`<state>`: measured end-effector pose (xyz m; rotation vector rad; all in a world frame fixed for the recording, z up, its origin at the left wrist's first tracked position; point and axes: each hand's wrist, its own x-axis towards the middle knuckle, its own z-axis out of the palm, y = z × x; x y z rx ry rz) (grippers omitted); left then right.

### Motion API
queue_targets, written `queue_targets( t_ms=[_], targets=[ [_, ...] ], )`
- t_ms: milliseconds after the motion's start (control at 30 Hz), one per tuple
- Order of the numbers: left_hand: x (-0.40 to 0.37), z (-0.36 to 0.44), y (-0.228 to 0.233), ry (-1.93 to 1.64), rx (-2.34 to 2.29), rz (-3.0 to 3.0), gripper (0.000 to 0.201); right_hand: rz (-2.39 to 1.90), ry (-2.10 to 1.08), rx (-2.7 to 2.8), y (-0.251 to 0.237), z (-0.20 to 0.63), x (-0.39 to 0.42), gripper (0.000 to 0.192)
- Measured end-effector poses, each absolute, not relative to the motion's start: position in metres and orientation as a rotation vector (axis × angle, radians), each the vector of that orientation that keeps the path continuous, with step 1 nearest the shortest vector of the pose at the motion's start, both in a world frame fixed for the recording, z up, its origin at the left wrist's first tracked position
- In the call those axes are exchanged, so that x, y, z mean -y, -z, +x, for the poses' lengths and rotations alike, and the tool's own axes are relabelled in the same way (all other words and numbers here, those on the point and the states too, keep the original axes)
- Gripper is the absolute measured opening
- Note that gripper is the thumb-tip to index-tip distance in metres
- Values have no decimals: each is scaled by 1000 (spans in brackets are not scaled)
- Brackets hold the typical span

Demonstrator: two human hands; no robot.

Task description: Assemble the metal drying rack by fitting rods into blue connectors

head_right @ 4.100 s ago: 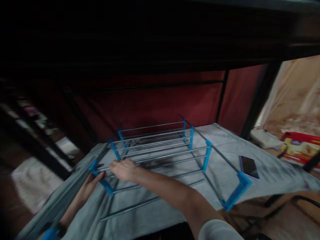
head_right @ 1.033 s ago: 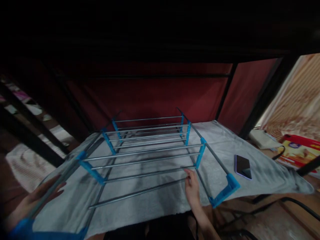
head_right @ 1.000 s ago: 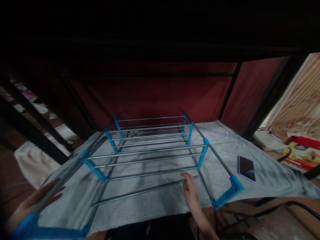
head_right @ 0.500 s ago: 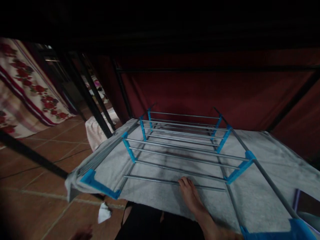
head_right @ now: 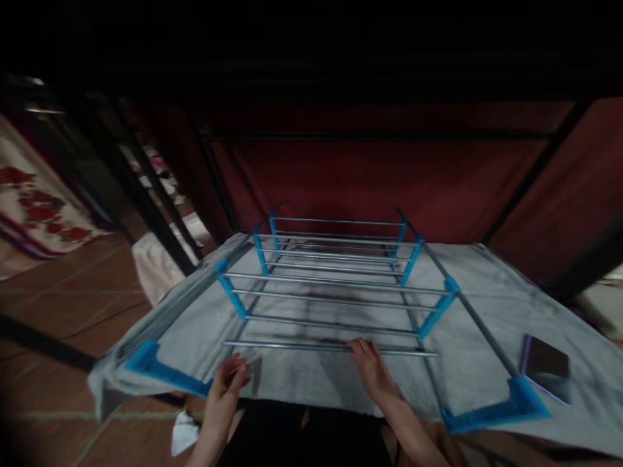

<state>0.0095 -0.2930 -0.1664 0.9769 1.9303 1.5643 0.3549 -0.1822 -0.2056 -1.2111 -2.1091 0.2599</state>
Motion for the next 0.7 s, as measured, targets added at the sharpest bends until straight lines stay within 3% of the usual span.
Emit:
queue_targets(
  t_ms=[167, 333, 533, 700],
  targets=[
    [282, 4, 147, -1383, -2170, 1823, 37, -1275, -222, 2285, 175, 346, 189, 30],
    [252, 23, 137, -928, -1785, 2627, 42, -1256, -169, 2351, 152, 334, 182, 19],
    [211, 30, 145, -548, -1676, 2845, 46, -1220, -59, 2396, 138, 329, 169, 17],
    [198, 24, 140, -456, -1668, 2801, 55, -1213, -22, 2432, 134, 329, 158, 18]
  ],
)
